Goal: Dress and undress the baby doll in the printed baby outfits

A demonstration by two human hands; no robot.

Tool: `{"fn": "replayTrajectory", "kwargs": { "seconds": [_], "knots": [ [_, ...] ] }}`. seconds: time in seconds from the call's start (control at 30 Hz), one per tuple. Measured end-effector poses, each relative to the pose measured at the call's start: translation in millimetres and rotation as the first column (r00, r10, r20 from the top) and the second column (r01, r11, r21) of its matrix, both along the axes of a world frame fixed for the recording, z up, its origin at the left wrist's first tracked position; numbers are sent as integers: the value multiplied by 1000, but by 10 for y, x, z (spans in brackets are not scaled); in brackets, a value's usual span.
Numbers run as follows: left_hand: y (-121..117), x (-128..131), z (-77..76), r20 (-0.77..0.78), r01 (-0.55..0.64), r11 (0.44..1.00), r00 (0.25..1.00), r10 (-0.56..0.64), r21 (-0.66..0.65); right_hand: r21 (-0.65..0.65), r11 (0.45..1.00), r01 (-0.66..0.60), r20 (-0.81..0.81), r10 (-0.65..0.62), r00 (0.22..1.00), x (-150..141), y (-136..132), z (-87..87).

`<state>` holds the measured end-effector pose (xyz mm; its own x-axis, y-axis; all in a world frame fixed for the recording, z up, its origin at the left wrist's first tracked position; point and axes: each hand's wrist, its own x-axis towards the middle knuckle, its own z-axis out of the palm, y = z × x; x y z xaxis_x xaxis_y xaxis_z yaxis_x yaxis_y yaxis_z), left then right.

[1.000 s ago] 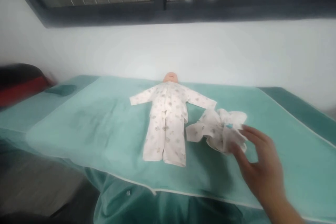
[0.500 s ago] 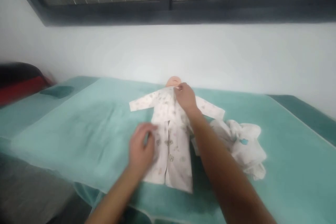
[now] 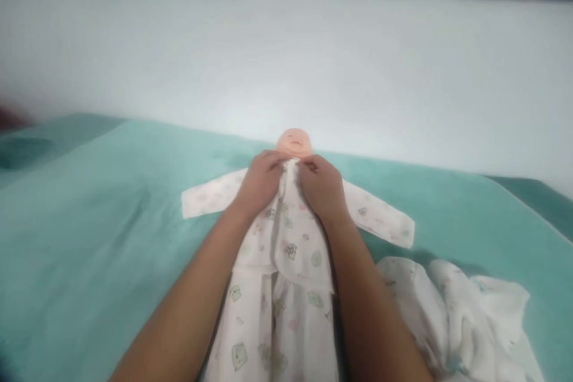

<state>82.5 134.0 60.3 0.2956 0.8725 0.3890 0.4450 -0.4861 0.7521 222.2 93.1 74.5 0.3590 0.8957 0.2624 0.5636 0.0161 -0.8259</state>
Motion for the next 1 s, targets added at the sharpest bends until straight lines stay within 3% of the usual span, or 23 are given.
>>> {"fn": "replayTrajectory", "kwargs": {
  "seconds": [0.23, 0.47, 0.67, 0.77, 0.9, 1.0],
  "knots": [
    [-14, 19, 43, 51, -48, 998, 997, 50, -52, -39, 999, 5, 15, -4, 1000, -23, -40, 36],
    [-34, 27, 53, 73, -2, 999, 997, 5, -32, -80, 997, -20, -16, 18, 1000, -33, -37, 47],
    [-44, 26, 62, 37, 3, 1000, 999, -2, -24, 6, 1000, -29, -57, 29, 998, -8, 4, 10],
    [-21, 25, 64, 27, 20, 1000, 999, -20, -23, 51, 998, 42, -182, -32, 983, 17, 41, -32],
    [-19, 12, 62, 121, 7, 1000, 993, -4, -24, 76, 990, 120, -430, -76, 900, 28, 63, -62],
    [-116, -37, 47, 199, 53, 998, 978, -58, 29, 95, 987, 128, -486, -66, 872, -5, 36, -40]
  ]
}}
